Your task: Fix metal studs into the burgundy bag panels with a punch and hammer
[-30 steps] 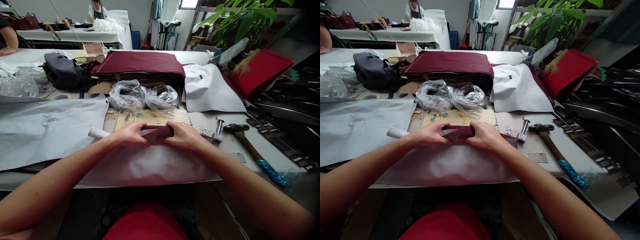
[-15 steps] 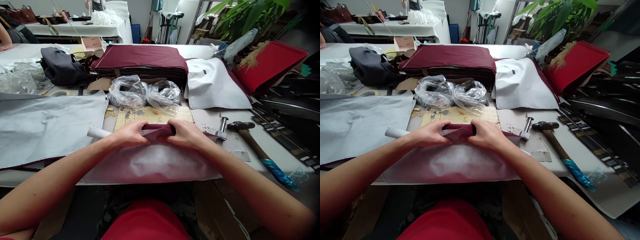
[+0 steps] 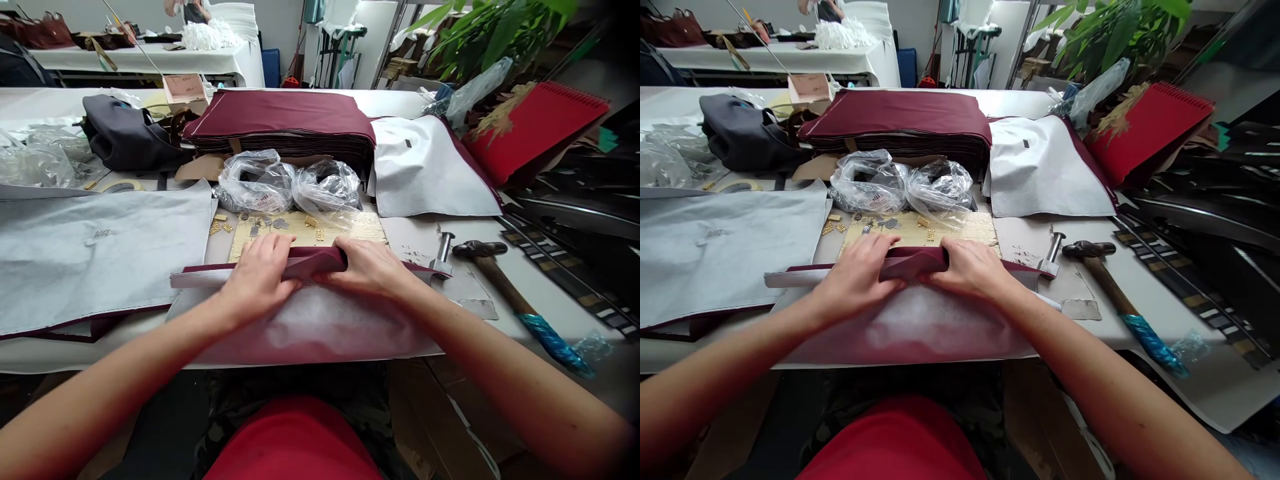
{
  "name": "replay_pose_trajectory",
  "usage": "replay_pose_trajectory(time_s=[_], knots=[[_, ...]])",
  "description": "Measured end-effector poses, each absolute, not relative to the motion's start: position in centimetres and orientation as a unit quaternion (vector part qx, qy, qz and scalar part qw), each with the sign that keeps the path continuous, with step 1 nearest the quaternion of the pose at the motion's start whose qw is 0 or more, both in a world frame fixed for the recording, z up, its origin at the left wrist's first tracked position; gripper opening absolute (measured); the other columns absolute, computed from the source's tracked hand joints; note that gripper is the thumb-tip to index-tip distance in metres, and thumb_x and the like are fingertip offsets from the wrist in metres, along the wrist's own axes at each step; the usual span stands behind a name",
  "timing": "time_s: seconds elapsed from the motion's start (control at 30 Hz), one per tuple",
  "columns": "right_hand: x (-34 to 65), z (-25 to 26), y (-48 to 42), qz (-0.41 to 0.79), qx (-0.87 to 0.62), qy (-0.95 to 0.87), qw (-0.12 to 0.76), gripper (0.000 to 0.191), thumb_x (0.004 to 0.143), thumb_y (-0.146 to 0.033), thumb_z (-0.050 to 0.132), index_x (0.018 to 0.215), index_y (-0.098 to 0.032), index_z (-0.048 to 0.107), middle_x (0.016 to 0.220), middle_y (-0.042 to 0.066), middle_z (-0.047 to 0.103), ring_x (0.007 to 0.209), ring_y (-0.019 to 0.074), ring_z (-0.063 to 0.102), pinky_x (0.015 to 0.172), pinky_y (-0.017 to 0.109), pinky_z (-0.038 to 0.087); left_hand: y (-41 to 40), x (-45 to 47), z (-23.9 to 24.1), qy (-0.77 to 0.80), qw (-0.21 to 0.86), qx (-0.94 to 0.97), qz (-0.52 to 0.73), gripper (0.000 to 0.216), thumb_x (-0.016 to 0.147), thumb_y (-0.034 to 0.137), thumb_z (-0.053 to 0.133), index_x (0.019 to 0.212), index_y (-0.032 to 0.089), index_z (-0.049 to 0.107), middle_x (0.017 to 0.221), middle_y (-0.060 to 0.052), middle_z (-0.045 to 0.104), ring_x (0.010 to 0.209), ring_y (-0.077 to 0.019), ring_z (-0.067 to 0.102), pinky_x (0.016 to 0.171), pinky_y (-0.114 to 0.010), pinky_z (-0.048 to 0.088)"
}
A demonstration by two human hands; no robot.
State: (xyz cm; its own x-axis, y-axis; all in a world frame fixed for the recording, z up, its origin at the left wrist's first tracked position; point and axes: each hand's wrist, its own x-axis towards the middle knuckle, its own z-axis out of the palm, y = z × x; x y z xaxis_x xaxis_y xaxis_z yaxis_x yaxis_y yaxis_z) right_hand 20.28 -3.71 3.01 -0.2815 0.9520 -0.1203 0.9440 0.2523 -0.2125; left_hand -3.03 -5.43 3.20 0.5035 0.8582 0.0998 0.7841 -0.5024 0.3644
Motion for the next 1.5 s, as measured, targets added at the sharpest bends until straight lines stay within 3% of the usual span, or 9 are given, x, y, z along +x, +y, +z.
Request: replay_pose_trajectory(time_s=[0.17, 0.4, 0.8, 1.0, 1.07, 1.17, 1.27, 1.33, 1.5], knots=[[20.4, 3.1, -3.5, 0.123, -0.602, -0.789, 0.008, 0.054, 0.080, -0.076, 0.062, 0.091, -0.024, 0.058, 0.090, 0.006, 0.071, 0.078, 0.0245, 0.063, 0.058, 0.029, 0.030, -11.0, -2.8, -0.1, 0.344, -0.073, 0.914, 0.200, 0.040, 0.098, 0.012, 0.048, 0.137, 0.014, 0.057, 0.143, -0.013, 0.061, 0.129, -0.0304, 0.056, 0.105, -0.044, 0.043], [20.3, 3.3, -3.2, 0.141, -0.606, -0.783, 0.013, 0.047, 0.079, -0.070, 0.066, 0.088, -0.024, 0.058, 0.082, 0.003, 0.068, 0.073, 0.0220, 0.061, 0.057, 0.029, 0.030, -11.0, -2.9, -1.8, 0.369, -0.021, 0.908, 0.198, 0.035, 0.097, 0.014, 0.049, 0.128, 0.015, 0.064, 0.140, -0.009, 0.064, 0.123, -0.0265, 0.060, 0.100, -0.044, 0.044], [19.9, 3.1, -3.3, 0.139, -0.611, -0.780, 0.013, 0.045, 0.076, -0.067, 0.068, 0.090, -0.024, 0.060, 0.080, 0.004, 0.068, 0.072, 0.0234, 0.061, 0.056, 0.029, 0.030, -10.8, -2.6, -1.3, 0.399, 0.028, 0.898, 0.185, 0.044, 0.099, 0.018, 0.047, 0.142, 0.016, 0.056, 0.142, -0.009, 0.062, 0.124, -0.0262, 0.056, 0.098, -0.044, 0.040], [23.3, 4.3, -3.3, 0.222, -0.588, -0.769, 0.117, 0.048, 0.084, -0.064, 0.066, 0.109, -0.023, 0.067, 0.099, 0.005, 0.072, 0.086, 0.0223, 0.065, 0.071, 0.029, 0.045, -11.1, -2.2, -1.2, 0.421, 0.006, 0.890, 0.176, 0.042, 0.102, 0.031, 0.050, 0.143, 0.025, 0.058, 0.143, -0.010, 0.059, 0.121, -0.0301, 0.056, 0.096, -0.046, 0.040], [26.3, 4.6, -4.0, 0.149, -0.680, -0.706, 0.134, 0.049, 0.091, -0.063, 0.057, 0.118, -0.023, 0.066, 0.106, 0.008, 0.072, 0.094, 0.0255, 0.067, 0.079, 0.033, 0.048, -11.1, -2.2, -1.4, 0.419, -0.001, 0.890, 0.182, 0.040, 0.102, 0.030, 0.050, 0.141, 0.025, 0.060, 0.146, -0.009, 0.057, 0.123, -0.0303, 0.055, 0.097, -0.046, 0.039], [31.0, 4.0, -5.7, 0.013, -0.836, -0.549, 0.020, 0.063, 0.091, -0.071, 0.049, 0.121, -0.018, 0.065, 0.108, 0.020, 0.071, 0.100, 0.0393, 0.066, 0.081, 0.047, 0.049, -11.1, -2.2, -1.6, 0.404, -0.004, 0.895, 0.188, 0.042, 0.103, 0.029, 0.048, 0.144, 0.024, 0.056, 0.147, -0.007, 0.058, 0.124, -0.0290, 0.055, 0.094, -0.045, 0.039], [34.7, 2.2, -7.0, 0.051, -0.872, -0.486, -0.019, 0.071, 0.085, -0.075, 0.053, 0.118, -0.014, 0.066, 0.106, 0.025, 0.071, 0.098, 0.0448, 0.066, 0.079, 0.052, 0.049, -11.1, -2.2, -1.6, 0.400, -0.006, 0.896, 0.191, 0.045, 0.103, 0.029, 0.047, 0.148, 0.023, 0.052, 0.148, -0.006, 0.059, 0.125, -0.0276, 0.056, 0.092, -0.044, 0.039], [36.4, 1.2, -7.6, 0.146, -0.868, -0.465, 0.090, 0.055, 0.086, -0.065, 0.058, 0.110, -0.017, 0.069, 0.099, 0.021, 0.072, 0.087, 0.0379, 0.069, 0.075, 0.048, 0.050, -11.1, -2.2, -1.5, 0.402, -0.007, 0.895, 0.194, 0.045, 0.103, 0.029, 0.047, 0.147, 0.023, 0.052, 0.147, -0.006, 0.059, 0.126, -0.0269, 0.057, 0.093, -0.045, 0.040], [36.2, 2.4, -8.9, 0.370, -0.660, -0.355, 0.550, 0.028, 0.083, -0.050, 0.074, 0.092, -0.024, 0.073, 0.102, 0.015, 0.072, 0.076, 0.0221, 0.068, 0.071, 0.040, 0.052, -11.3, -2.4, -1.7, 0.424, 0.025, 0.875, 0.230, 0.037, 0.102, 0.033, 0.050, 0.133, 0.020, 0.064, 0.140, -0.011, 0.064, 0.125, -0.0283, 0.060, 0.096, -0.044, 0.045]])
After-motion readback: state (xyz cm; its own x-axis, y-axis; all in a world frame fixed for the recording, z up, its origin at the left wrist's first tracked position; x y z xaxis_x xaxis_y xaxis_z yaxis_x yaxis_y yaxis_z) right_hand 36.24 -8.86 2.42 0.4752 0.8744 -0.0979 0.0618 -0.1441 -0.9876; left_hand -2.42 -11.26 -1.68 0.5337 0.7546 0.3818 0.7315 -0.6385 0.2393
